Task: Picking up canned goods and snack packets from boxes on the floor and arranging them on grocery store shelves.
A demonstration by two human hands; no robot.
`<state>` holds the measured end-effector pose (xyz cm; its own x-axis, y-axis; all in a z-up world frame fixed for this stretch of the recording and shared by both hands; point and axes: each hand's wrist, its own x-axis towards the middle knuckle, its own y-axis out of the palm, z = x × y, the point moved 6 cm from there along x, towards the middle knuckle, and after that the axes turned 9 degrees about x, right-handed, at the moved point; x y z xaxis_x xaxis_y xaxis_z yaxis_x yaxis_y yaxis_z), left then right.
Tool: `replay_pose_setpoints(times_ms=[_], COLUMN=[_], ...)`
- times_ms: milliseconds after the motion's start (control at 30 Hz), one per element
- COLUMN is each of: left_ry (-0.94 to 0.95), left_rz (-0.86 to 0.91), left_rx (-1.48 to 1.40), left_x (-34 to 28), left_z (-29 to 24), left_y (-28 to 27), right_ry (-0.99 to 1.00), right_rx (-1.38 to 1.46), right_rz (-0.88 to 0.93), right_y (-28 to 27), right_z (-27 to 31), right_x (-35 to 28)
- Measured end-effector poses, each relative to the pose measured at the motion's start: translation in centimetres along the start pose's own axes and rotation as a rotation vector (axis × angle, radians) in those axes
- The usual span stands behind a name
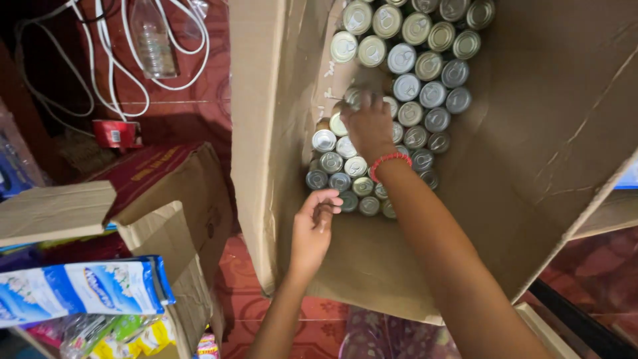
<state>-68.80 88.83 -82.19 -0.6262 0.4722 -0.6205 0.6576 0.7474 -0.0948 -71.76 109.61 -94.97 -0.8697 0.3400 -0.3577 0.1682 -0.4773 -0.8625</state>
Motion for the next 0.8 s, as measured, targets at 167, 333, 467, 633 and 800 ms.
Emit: replay_pose_setpoints(times_ms=[167,333,467,633,800], left_ry=[-0.021,-0.005,0.246,0.467,0.096], left_rz=[0.007,-0.027,-0.131,-0.024,0.083], left_rx=[0.058,0.136,0.371,0.583,0.324], left_x=[-0.1,-0.4,-0.4,-0.1,-0.1], left_z=[-0.3,-0.3,-8.0,-12.1,-8.2], left_y=[-0.9,-0.9,-1.1,0.0,0.4], right_ry=[0.124,0.01,-0.113,-0.263,-0.021], right_rx=[0.092,0.28,0.317,0.782,0.953], right_rz=[0.097,-0.03,-0.149,0.371,0.525], right_y=[0.7,-4.3,-11.5,-16.4,-15.0], right_z=[-2.1,-0.7,2.0,5.4,5.6], right_x=[-0.2,-3.0,-6.5,-11.0,-9.1])
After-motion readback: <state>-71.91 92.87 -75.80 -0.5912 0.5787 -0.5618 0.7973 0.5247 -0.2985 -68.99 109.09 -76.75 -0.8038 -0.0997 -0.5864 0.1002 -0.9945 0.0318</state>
